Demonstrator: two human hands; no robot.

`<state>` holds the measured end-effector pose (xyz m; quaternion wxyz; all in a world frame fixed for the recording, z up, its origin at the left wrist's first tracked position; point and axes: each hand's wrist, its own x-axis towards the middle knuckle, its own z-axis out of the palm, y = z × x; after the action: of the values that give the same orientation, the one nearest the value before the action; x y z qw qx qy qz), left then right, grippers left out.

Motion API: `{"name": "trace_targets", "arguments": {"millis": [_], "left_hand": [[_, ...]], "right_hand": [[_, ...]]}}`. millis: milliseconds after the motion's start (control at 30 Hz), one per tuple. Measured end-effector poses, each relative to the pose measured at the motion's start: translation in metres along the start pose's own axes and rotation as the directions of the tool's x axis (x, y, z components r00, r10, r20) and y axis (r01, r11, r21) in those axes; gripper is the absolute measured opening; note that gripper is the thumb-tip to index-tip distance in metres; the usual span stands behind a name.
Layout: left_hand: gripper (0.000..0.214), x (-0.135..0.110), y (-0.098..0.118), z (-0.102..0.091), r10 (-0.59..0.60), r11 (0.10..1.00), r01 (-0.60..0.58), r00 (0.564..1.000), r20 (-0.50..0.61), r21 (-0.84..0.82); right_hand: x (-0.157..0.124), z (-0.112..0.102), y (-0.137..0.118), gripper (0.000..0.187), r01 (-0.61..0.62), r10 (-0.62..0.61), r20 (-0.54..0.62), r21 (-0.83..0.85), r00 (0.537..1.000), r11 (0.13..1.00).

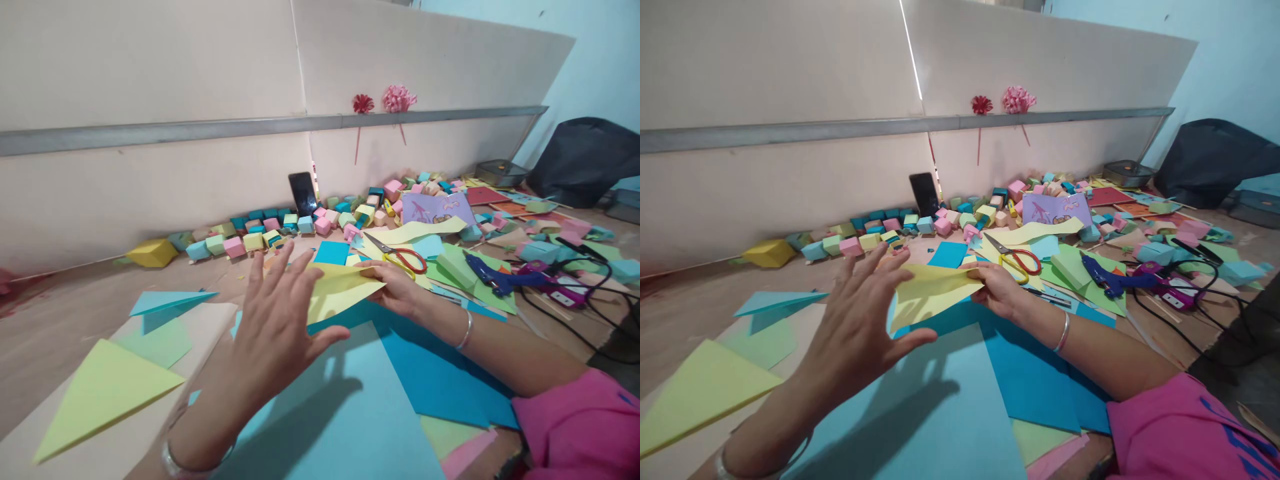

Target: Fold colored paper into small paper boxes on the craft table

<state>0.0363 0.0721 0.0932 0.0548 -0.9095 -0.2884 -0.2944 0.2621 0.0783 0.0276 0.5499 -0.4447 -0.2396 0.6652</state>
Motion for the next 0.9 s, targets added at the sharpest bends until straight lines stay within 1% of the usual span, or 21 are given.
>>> {"name": "trace_targets", "arguments": {"millis": [33, 67, 167, 200, 367, 400, 500, 567, 667, 767, 833, 900], "left_hand": [[0.053, -0.001, 0.003, 0.002, 0.052, 0.997, -0.053, 0.999, 0.012, 0.059], [0.044, -0.001, 0.005, 0.004, 0.075, 0.991, -0.078, 0.997, 0.028, 0.106], [0.014, -0.001, 0.001, 0.007, 0.073, 0.983, -0.081, 0.996, 0.052, 0.165], [0.011, 0.000, -0.001, 0.007, 0.070, 0.984, -0.077, 0.996, 0.053, 0.163], [0.023, 0.002, -0.004, 0.006, 0.068, 0.994, -0.076, 0.993, 0.099, 0.083], [0.023, 0.002, -0.003, 0.006, 0.047, 0.996, -0.054, 0.995, 0.093, 0.070], [0.022, 0.001, -0.004, 0.006, -0.015, 0.996, 0.014, 1.000, 0.015, 0.087], [0.022, 0.001, -0.008, 0.005, -0.004, 0.994, 0.005, 1.000, -0.009, 0.111], [0.020, 0.001, -0.015, 0.004, 0.013, 0.997, -0.015, 0.999, 0.031, 0.082], [0.020, 0.002, -0.020, 0.004, -0.021, 0.999, 0.020, 0.999, 0.044, 0.040], [0.020, 0.003, -0.020, 0.005, -0.050, 0.997, 0.047, 0.998, 0.047, 0.064], [0.022, 0.003, -0.020, 0.004, -0.077, 0.990, 0.070, 0.996, 0.051, 0.123]], "right_hand": [[-0.001, 0.000, 0.001, 0.025, 0.003, -0.003, 0.008, -0.009, 1.000, 1.000], [-0.002, 0.001, 0.002, 0.024, 0.005, -0.005, 0.017, -0.018, 1.000, 1.000], [-0.006, 0.003, 0.004, 0.016, 0.005, -0.003, 0.049, -0.036, 0.999, 0.999], [-0.008, 0.004, 0.004, 0.015, 0.005, -0.002, 0.062, -0.040, 0.998, 0.999], [-0.012, 0.005, 0.003, 0.018, 0.045, -0.032, 0.122, -0.103, 0.992, 0.994], [-0.013, 0.005, 0.003, 0.018, 0.064, -0.046, 0.139, -0.124, 0.989, 0.990], [-0.015, 0.005, 0.002, 0.014, 0.127, -0.094, 0.183, -0.174, 0.978, 0.977], [-0.018, 0.005, 0.001, 0.016, 0.175, -0.129, 0.199, -0.231, 0.971, 0.957], [-0.019, 0.004, 0.001, 0.025, 0.232, -0.174, 0.206, -0.309, 0.963, 0.922], [-0.019, 0.002, 0.002, 0.028, 0.251, -0.185, 0.222, -0.325, 0.957, 0.912], [-0.018, 0.001, 0.003, 0.027, 0.289, -0.202, 0.263, -0.353, 0.944, 0.890], [-0.018, 0.000, 0.003, 0.026, 0.378, -0.282, 0.284, -0.380, 0.916, 0.844]]}}
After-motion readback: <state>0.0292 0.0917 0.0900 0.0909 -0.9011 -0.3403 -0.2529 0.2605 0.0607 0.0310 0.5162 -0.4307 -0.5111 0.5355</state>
